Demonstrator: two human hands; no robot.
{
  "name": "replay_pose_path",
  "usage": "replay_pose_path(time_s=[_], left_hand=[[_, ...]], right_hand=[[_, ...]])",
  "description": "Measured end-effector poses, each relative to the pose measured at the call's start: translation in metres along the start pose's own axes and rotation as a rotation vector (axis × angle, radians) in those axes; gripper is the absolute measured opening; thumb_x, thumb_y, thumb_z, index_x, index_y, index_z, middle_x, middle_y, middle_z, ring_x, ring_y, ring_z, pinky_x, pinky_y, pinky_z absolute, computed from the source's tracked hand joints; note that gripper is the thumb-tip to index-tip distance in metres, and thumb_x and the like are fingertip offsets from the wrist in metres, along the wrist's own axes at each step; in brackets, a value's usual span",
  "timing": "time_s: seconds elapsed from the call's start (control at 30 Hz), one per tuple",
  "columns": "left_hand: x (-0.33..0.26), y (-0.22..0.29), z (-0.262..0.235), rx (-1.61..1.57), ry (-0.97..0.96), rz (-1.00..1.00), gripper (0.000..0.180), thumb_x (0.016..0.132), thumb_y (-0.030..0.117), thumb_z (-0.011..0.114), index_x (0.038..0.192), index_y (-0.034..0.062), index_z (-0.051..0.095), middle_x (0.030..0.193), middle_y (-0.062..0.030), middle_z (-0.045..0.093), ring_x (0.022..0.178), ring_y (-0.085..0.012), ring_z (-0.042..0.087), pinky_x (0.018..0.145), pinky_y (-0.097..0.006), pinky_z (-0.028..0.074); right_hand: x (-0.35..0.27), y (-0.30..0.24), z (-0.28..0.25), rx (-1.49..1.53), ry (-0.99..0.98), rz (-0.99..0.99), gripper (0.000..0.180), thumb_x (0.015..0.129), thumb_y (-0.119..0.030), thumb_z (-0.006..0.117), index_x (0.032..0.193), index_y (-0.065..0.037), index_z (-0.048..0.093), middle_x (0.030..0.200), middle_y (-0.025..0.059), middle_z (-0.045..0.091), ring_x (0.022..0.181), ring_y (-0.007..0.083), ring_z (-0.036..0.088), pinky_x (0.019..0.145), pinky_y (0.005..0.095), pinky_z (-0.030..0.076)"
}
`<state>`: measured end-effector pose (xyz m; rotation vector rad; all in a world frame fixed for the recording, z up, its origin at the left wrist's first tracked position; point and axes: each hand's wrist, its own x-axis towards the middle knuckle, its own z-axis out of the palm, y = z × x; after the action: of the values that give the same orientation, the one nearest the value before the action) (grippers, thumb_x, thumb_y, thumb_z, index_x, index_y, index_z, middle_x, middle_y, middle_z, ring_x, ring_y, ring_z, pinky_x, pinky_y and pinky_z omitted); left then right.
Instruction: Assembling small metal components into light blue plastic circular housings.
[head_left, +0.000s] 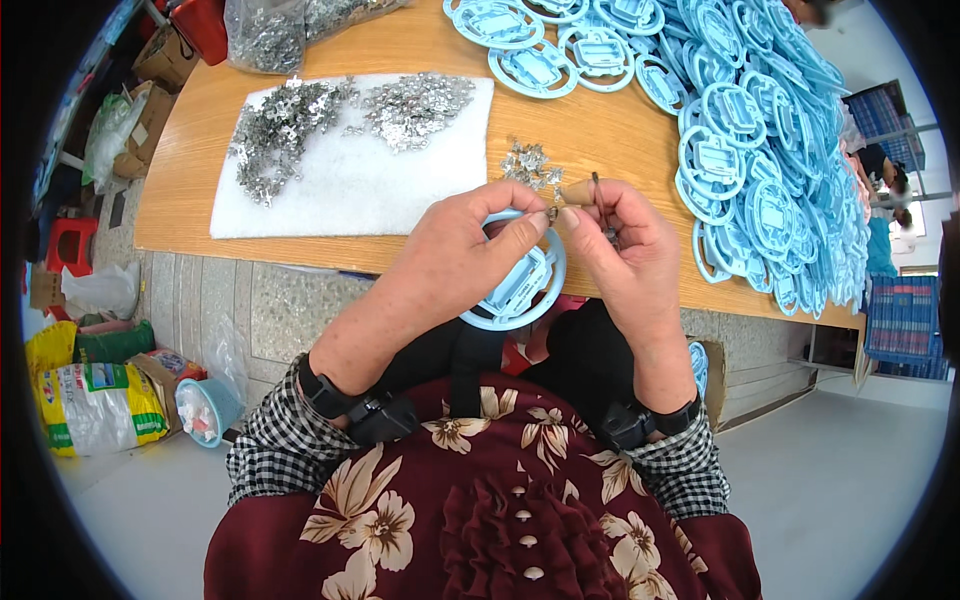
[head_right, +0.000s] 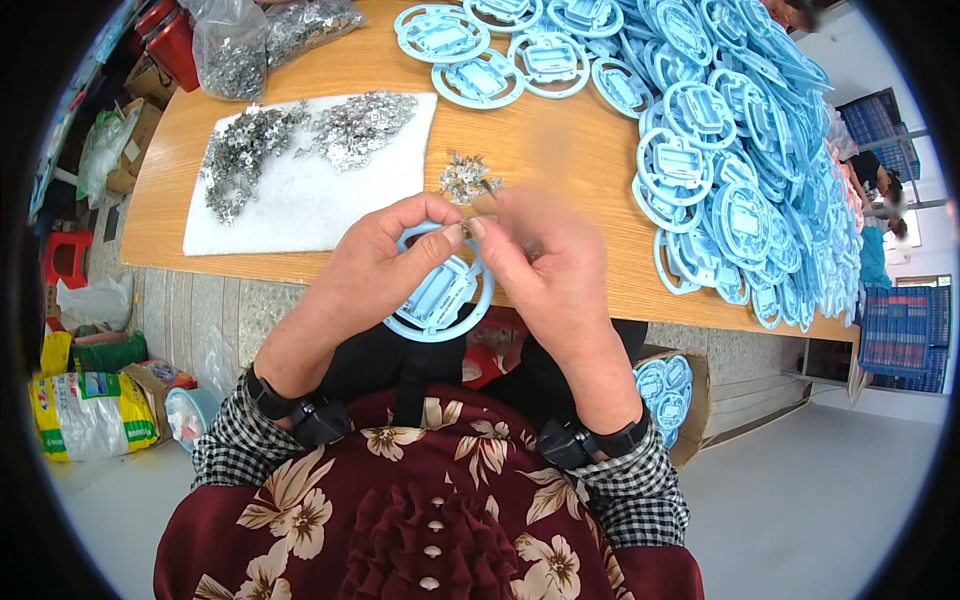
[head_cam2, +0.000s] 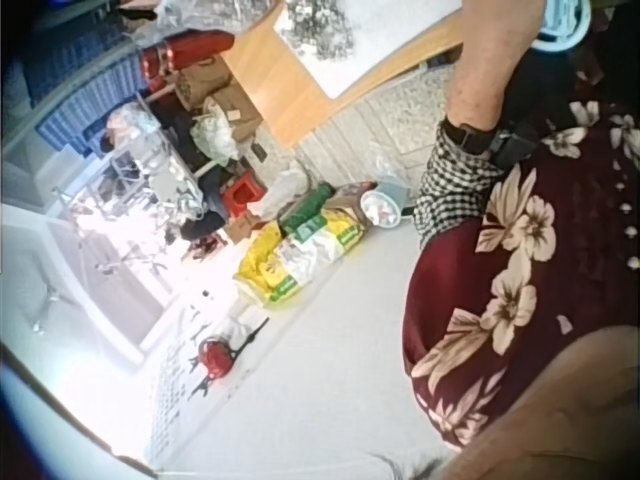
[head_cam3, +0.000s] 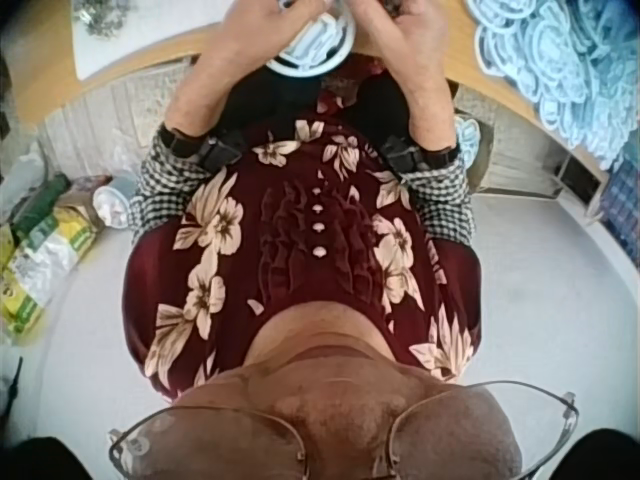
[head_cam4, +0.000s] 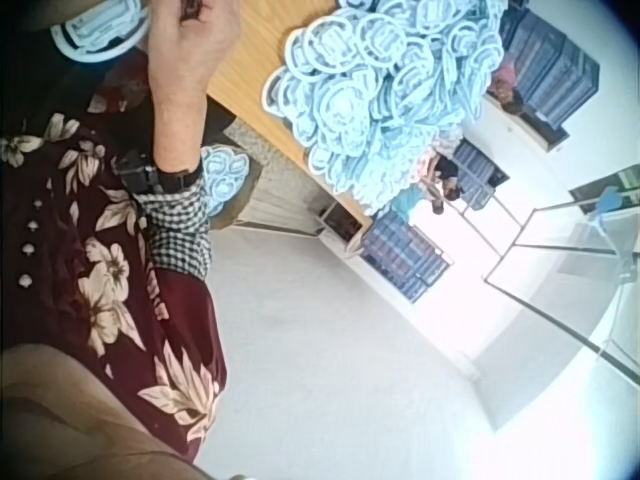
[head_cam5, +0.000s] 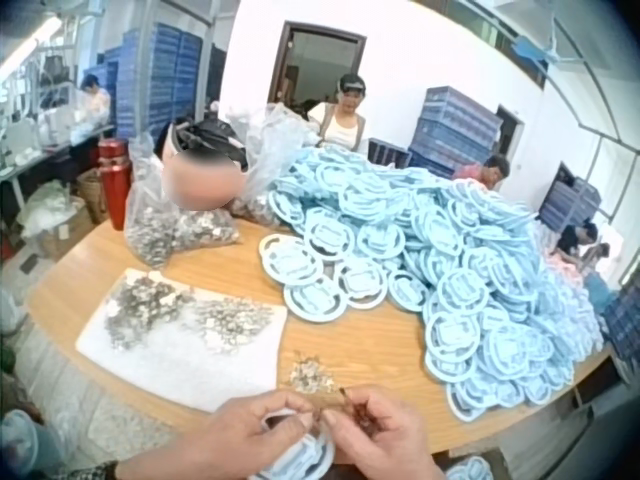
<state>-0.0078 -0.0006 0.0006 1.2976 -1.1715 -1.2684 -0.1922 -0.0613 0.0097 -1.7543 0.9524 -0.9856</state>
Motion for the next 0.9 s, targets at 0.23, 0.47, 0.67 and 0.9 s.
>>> replay_pose_path(time_s=[0.23,0.47,0.67,0.9], left_hand=[[-0.001,0.005,-0.005,0.07,-0.048,-0.039,0.016,0.102,0.021,0.062,0.106,0.0056,0.066,0.088,0.003,0.068,0.08,-0.0025,0.062,0.07,-0.021,0.051],[0.002,0.004,-0.003,0.04,-0.03,0.0,0.025,0.1,0.027,0.062,0.105,0.0039,0.068,0.079,-0.004,0.069,0.07,-0.0102,0.064,0.065,-0.028,0.052],[0.01,-0.002,-0.012,0.01,-0.048,-0.017,0.024,0.105,0.017,0.049,0.115,0.0031,0.065,0.099,-0.0008,0.069,0.088,-0.0038,0.062,0.077,-0.022,0.052],[0.017,-0.008,-0.016,0.071,0.002,-0.069,0.029,0.102,0.011,0.043,0.116,0.0009,0.066,0.096,-0.0016,0.068,0.085,-0.0063,0.062,0.076,-0.023,0.052]], right_hand=[[0.0,-0.012,-0.007,-0.082,-0.131,0.093,0.023,0.092,-0.016,0.072,0.103,0.003,0.067,0.078,0.0031,0.063,0.072,0.0099,0.056,0.065,0.0285,0.048],[0.007,-0.006,-0.011,0.119,-0.205,0.209,0.024,0.097,-0.021,0.066,0.102,0.003,0.065,0.087,0.0019,0.063,0.082,0.009,0.055,0.073,0.027,0.046],[0.007,-0.006,-0.018,0.134,-0.163,0.233,0.022,0.097,-0.018,0.066,0.103,0.003,0.065,0.09,0.0019,0.064,0.084,0.0083,0.055,0.074,0.0272,0.046],[-0.001,0.001,-0.003,-0.202,-0.19,-0.059,0.014,0.09,-0.007,0.07,0.101,0.001,0.066,0.077,0.007,0.063,0.068,0.0165,0.061,0.061,0.0329,0.048]])
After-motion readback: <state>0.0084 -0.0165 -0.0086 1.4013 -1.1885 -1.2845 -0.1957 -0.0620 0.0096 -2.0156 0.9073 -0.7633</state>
